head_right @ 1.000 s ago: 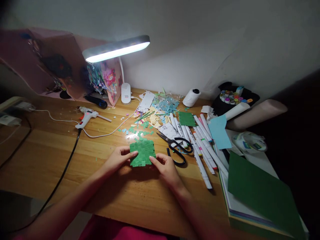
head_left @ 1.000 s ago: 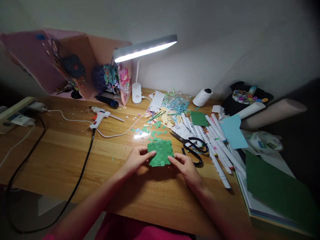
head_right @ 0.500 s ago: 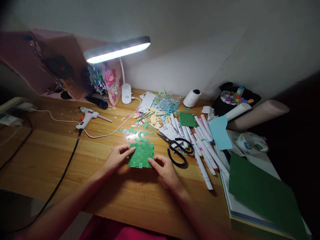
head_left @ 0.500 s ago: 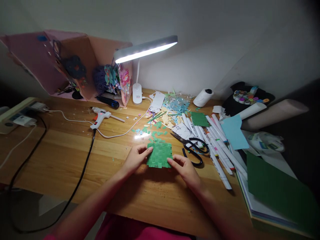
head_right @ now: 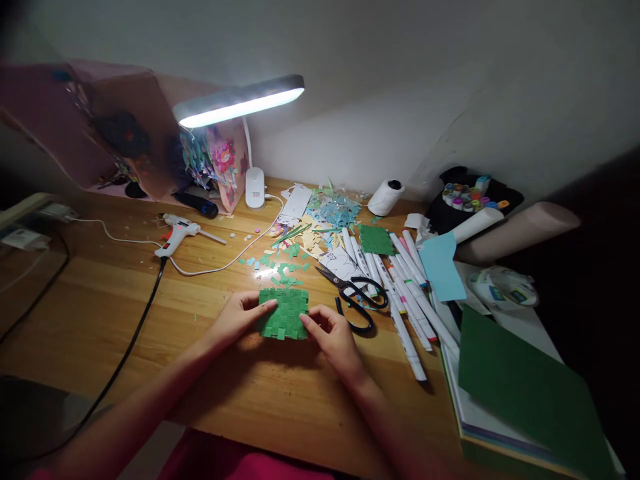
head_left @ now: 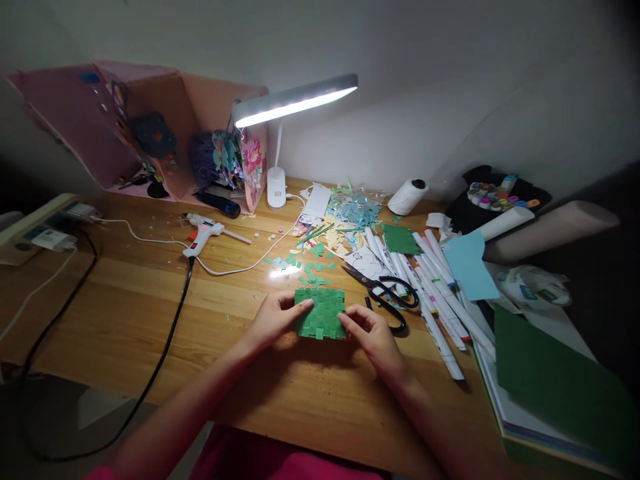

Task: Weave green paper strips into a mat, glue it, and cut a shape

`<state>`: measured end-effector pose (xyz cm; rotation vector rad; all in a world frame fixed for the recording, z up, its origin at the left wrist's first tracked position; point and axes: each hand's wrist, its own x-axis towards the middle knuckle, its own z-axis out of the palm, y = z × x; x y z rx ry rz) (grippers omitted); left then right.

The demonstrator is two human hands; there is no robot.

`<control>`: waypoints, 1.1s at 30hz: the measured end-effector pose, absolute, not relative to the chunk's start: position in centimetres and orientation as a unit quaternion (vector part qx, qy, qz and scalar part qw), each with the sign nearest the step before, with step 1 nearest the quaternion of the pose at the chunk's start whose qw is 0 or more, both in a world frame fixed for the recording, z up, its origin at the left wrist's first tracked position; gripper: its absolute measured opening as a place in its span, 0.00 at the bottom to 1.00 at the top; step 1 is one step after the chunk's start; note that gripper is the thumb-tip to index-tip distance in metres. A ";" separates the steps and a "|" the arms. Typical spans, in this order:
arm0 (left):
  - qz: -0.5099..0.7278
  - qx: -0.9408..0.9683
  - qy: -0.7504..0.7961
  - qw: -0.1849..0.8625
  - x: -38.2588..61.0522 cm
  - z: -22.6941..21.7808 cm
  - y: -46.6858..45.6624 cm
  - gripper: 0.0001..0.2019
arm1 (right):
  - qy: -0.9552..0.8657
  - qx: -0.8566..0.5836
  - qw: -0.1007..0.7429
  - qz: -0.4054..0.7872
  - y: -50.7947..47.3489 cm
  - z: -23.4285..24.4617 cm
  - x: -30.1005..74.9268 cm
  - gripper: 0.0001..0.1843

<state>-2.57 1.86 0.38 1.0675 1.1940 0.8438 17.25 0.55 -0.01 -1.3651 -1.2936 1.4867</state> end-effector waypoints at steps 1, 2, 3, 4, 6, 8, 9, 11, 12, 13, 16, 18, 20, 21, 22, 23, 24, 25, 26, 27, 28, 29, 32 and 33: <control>0.365 0.462 0.516 0.621 -2.6 0.4 1.9 0.22 | -0.502 -0.531 0.363 0.578 0.6 0.0 17.2 0.18; 0.363 0.461 0.514 0.626 -2.7 0.4 1.9 0.22 | -0.503 -0.535 0.362 0.574 0.6 -0.1 17.2 0.19; 0.361 0.459 0.512 0.630 -2.7 0.4 1.9 0.21 | -0.506 -0.539 0.361 0.569 0.6 -0.1 17.3 0.19; 0.358 0.456 0.511 0.635 -2.7 0.4 1.9 0.21 | -0.509 -0.541 0.360 0.564 0.5 -0.1 17.3 0.19; 0.358 0.449 0.506 0.643 -2.7 0.5 1.9 0.20 | -0.514 -0.540 0.358 0.562 0.5 0.0 17.4 0.19; 0.365 0.438 0.499 0.653 -2.6 0.6 1.8 0.20 | -0.515 -0.536 0.353 0.569 0.5 0.1 17.4 0.19; 0.368 0.433 0.497 0.656 -2.6 0.6 1.8 0.21 | -0.514 -0.535 0.351 0.571 0.6 0.2 17.4 0.19; 0.371 0.430 0.497 0.657 -2.6 0.6 1.9 0.21 | -0.513 -0.536 0.346 0.574 0.6 0.5 17.3 0.20; 0.371 0.431 0.498 0.655 -2.6 0.6 1.9 0.22 | -0.513 -0.536 0.344 0.575 0.6 0.5 17.3 0.20; 0.371 0.434 0.500 0.651 -2.7 0.5 1.9 0.22 | -0.513 -0.536 0.344 0.575 0.6 0.6 17.2 0.20; 0.363 0.450 0.499 0.646 -2.9 0.4 1.9 0.21 | -0.516 -0.535 0.350 0.570 0.6 0.6 17.3 0.20; 0.339 0.463 0.480 0.663 -3.0 0.2 1.9 0.20 | -0.519 -0.539 0.363 0.555 0.5 0.5 17.5 0.19; 0.314 0.474 0.452 0.688 -3.0 0.1 1.8 0.19 | -0.523 -0.547 0.378 0.534 0.6 0.4 17.8 0.18; 0.305 0.478 0.440 0.696 -3.0 0.1 1.7 0.19 | -0.524 -0.551 0.383 0.525 0.6 0.4 17.9 0.18; 0.300 0.483 0.433 0.699 -3.1 0.0 1.7 0.19 | -0.524 -0.554 0.387 0.519 0.7 0.4 18.0 0.18; 0.299 0.486 0.431 0.699 -3.1 -0.1 1.6 0.19 | -0.523 -0.555 0.389 0.517 0.7 0.4 18.0 0.18; 0.298 0.488 0.432 0.697 -3.1 -0.1 1.6 0.20 | -0.521 -0.554 0.388 0.521 0.8 0.4 18.0 0.19; 0.298 0.488 0.434 0.696 -3.1 -0.1 1.6 0.20 | -0.517 -0.551 0.385 0.530 0.8 0.3 18.0 0.19; 0.297 0.488 0.437 0.695 -3.1 0.0 1.6 0.20 | -0.513 -0.548 0.379 0.541 0.9 0.3 17.9 0.19; 0.295 0.487 0.439 0.695 -3.1 0.1 1.6 0.20 | -0.509 -0.546 0.374 0.551 0.9 0.3 17.9 0.20; 0.292 0.487 0.440 0.696 -3.2 0.2 1.6 0.20 | -0.507 -0.545 0.368 0.557 0.9 0.2 17.8 0.20; 0.288 0.488 0.440 0.697 -3.2 0.3 1.6 0.20 | -0.507 -0.546 0.364 0.560 0.8 0.2 17.8 0.20; 0.279 0.494 0.439 0.697 -3.1 0.6 1.6 0.18 | -0.516 -0.550 0.356 0.552 0.8 0.0 17.8 0.20; 0.280 0.495 0.441 0.694 -3.0 0.6 1.6 0.18 | -0.520 -0.550 0.356 0.547 0.7 -0.1 17.9 0.20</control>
